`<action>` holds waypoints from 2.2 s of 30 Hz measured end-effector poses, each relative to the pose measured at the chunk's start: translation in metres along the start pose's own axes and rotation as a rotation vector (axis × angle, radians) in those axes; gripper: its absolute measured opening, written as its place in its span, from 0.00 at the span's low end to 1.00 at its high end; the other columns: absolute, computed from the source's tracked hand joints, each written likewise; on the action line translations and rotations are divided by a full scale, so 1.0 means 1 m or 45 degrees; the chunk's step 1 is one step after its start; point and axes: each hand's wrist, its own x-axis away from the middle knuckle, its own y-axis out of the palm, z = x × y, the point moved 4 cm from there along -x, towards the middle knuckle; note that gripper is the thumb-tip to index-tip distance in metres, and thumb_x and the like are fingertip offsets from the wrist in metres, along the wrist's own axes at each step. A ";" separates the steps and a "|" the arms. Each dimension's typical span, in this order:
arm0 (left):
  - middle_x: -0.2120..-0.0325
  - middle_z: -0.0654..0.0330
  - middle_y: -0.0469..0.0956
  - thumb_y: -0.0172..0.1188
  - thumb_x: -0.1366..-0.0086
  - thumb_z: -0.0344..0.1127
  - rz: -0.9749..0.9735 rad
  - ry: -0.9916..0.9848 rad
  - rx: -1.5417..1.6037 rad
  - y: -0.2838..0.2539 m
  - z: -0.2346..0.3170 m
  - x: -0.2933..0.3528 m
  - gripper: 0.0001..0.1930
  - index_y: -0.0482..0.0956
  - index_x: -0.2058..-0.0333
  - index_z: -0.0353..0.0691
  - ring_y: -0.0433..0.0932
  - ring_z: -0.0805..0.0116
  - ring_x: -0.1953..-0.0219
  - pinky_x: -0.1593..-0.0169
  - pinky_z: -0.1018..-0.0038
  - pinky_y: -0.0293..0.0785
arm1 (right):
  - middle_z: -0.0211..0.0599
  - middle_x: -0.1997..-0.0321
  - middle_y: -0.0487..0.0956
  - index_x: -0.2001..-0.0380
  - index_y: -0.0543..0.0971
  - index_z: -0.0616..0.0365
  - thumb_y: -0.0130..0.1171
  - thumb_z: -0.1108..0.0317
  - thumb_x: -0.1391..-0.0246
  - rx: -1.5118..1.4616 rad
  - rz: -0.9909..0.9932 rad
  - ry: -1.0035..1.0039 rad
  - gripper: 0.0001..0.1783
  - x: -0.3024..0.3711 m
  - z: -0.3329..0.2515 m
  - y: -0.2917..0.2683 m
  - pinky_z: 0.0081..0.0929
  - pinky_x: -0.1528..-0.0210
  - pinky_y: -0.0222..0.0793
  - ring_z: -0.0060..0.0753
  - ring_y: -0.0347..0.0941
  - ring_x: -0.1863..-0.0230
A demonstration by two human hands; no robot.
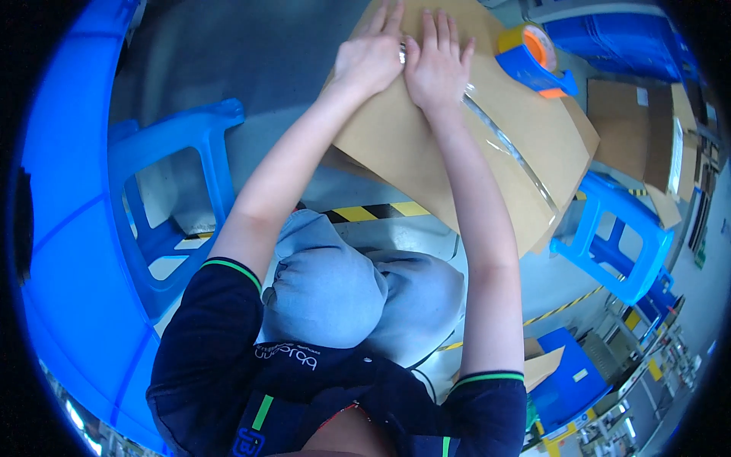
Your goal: The person packs items into cardboard boxes and seals them with a tape dispenser.
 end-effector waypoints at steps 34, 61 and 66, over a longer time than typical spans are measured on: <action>0.35 0.59 0.55 0.43 0.32 0.47 -0.428 0.716 -0.208 0.033 0.093 0.073 0.22 0.63 0.39 0.61 0.51 0.57 0.33 0.33 0.50 0.39 | 0.48 0.40 0.68 0.38 0.61 0.51 0.56 0.39 0.51 0.452 0.080 0.939 0.42 0.223 0.206 -0.129 0.42 0.37 0.55 0.45 0.62 0.38; 0.36 0.51 0.52 0.50 0.39 0.36 -0.541 0.542 -0.172 0.050 0.134 0.081 0.27 0.62 0.41 0.37 0.45 0.49 0.32 0.38 0.35 0.30 | 0.42 0.57 0.78 0.54 0.72 0.67 0.62 0.57 0.47 -0.913 0.164 1.493 0.25 0.235 0.242 -0.111 0.25 0.53 0.69 0.28 0.74 0.56; 0.38 0.44 0.53 0.49 0.46 0.27 -0.387 0.450 -0.067 0.048 0.131 0.081 0.24 0.66 0.48 0.33 0.43 0.42 0.33 0.37 0.36 0.30 | 0.42 0.60 0.79 0.55 0.72 0.68 0.61 0.57 0.46 -0.888 0.278 1.434 0.24 0.233 0.243 -0.114 0.24 0.53 0.68 0.28 0.75 0.58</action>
